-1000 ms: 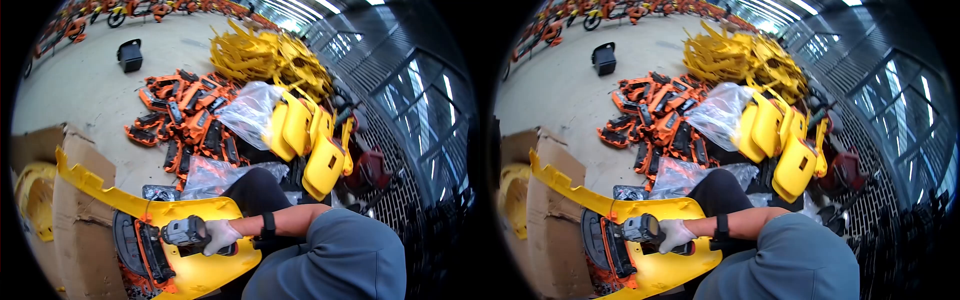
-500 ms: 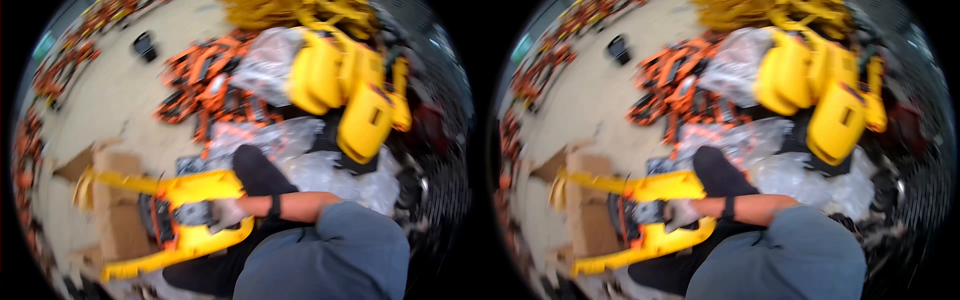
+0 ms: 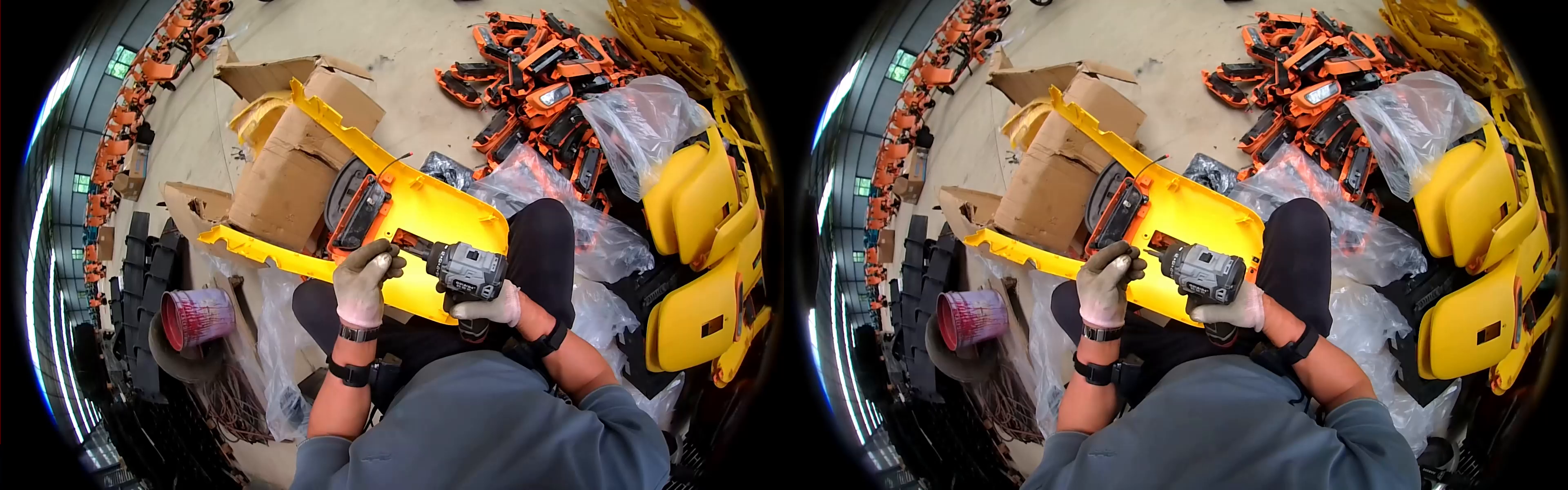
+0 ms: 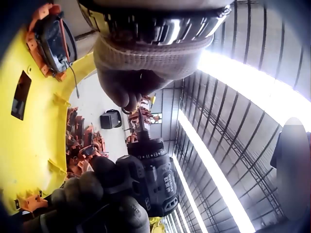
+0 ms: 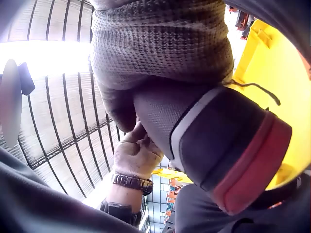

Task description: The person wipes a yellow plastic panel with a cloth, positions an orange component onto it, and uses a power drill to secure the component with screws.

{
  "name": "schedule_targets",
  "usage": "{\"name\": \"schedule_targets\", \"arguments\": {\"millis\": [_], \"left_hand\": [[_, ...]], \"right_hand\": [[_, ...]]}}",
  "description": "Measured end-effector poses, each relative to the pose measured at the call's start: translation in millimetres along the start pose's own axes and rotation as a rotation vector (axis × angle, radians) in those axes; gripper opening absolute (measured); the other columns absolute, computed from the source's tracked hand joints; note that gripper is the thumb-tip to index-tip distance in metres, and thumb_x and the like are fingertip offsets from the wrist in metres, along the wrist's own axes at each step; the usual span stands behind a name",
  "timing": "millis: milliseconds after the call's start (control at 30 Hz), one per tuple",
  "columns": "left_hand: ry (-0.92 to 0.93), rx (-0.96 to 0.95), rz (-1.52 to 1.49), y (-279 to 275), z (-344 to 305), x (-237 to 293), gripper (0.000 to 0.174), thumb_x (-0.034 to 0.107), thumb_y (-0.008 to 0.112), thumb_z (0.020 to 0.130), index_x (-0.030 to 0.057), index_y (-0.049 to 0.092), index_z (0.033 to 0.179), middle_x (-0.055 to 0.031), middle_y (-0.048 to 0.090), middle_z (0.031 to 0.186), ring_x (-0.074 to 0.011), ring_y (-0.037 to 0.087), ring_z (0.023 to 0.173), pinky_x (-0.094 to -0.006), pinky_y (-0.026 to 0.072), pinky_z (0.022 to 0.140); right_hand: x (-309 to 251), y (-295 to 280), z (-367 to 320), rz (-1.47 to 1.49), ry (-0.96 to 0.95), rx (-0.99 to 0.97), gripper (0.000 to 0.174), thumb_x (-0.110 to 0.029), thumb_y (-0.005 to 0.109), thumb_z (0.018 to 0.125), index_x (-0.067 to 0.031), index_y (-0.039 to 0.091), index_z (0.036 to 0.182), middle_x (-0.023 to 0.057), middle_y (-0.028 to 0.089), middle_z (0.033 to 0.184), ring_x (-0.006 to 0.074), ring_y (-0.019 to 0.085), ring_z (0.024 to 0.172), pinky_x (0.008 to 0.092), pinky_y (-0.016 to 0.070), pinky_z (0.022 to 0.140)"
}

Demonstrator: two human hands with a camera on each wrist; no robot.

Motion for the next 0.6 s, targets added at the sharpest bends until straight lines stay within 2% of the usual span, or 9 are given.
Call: {"name": "schedule_targets", "arguments": {"millis": [33,67,167,200,333,433,600], "left_hand": [[-0.018,-0.002,-0.015,-2.5,1.4,-5.6,0.03,-0.004,0.057,0.09,-0.0119,0.06,0.118,-0.021,0.068,0.103,-0.0284,0.071,0.085,-0.0338,0.06,0.074],[-0.038,-0.005,-0.03,-4.3,3.3,-11.1,0.031,-0.004,0.056,0.09,-0.0121,0.059,0.12,-0.0214,0.068,0.104,-0.0285,0.071,0.086,-0.0335,0.06,0.075],[-0.07,-0.035,-0.042,-3.1,4.4,-18.6,0.035,-0.005,0.054,0.09,-0.0138,0.056,0.124,-0.0225,0.067,0.109,-0.028,0.07,0.091,-0.0319,0.0595,0.076],[-0.07,-0.035,-0.044,-0.4,3.3,-18.1,0.035,-0.005,0.053,0.09,-0.0144,0.056,0.123,-0.0223,0.067,0.109,-0.0269,0.071,0.09,-0.0312,0.0591,0.076],[-0.073,-0.041,-0.025,3.5,0.9,-17.8,0.036,-0.004,0.053,0.09,-0.0154,0.056,0.124,-0.0209,0.067,0.109,-0.0262,0.07,0.092,-0.0308,0.0585,0.077],[-0.072,-0.043,-0.024,3.6,2.6,-19.2,0.037,-0.003,0.056,0.09,-0.0155,0.055,0.125,-0.0206,0.067,0.108,-0.0266,0.07,0.092,-0.0313,0.0584,0.078],[-0.058,-0.027,0.001,2.8,2.3,-19.1,0.038,-0.002,0.059,0.09,-0.0153,0.054,0.126,-0.0207,0.068,0.106,-0.0261,0.07,0.089,-0.0315,0.0589,0.078]], "right_hand": [[0.0,-1.3,0.1,-0.016,-0.012,0.005,0.049,-0.002,0.075,0.08,-0.0044,0.058,0.126,0.0052,0.068,0.107,0.0153,0.065,0.095,0.0336,0.0541,0.087],[5.4,-2.0,0.0,-0.04,0.034,-0.038,0.06,-0.01,0.08,0.08,-0.0038,0.054,0.135,0.0056,0.064,0.119,0.0149,0.06,0.106,0.0338,0.0506,0.095],[12.9,0.3,2.2,-0.087,0.107,-0.057,0.061,-0.012,0.08,0.081,-0.0033,0.054,0.135,0.0071,0.063,0.123,0.016,0.059,0.111,0.0341,0.0486,0.098],[10.7,-0.3,3.9,-0.186,0.073,-0.058,0.062,-0.014,0.079,0.082,-0.003,0.053,0.137,0.009,0.062,0.129,0.0175,0.057,0.117,0.0344,0.0455,0.103],[11.7,-0.3,9.8,-0.303,0.041,-0.084,0.064,-0.013,0.078,0.082,-0.0034,0.051,0.14,0.0107,0.058,0.136,0.019,0.054,0.124,0.0343,0.0417,0.107],[3.6,-0.9,11.4,-0.37,-0.081,-0.077,0.064,-0.012,0.077,0.082,-0.0034,0.051,0.14,0.0101,0.058,0.137,0.0192,0.054,0.125,0.0343,0.0409,0.108],[8.4,-0.1,11.6,-0.301,-0.025,-0.068,0.064,-0.01,0.076,0.081,-0.0029,0.051,0.14,0.0094,0.057,0.138,0.0182,0.053,0.126,0.0335,0.0399,0.109]]}}
Point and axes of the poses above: each hand's wrist, its own z-axis towards the middle knuckle, its own y-axis out of the palm, x = y × z, the point moved 8 cm from there along z, towards the middle knuckle
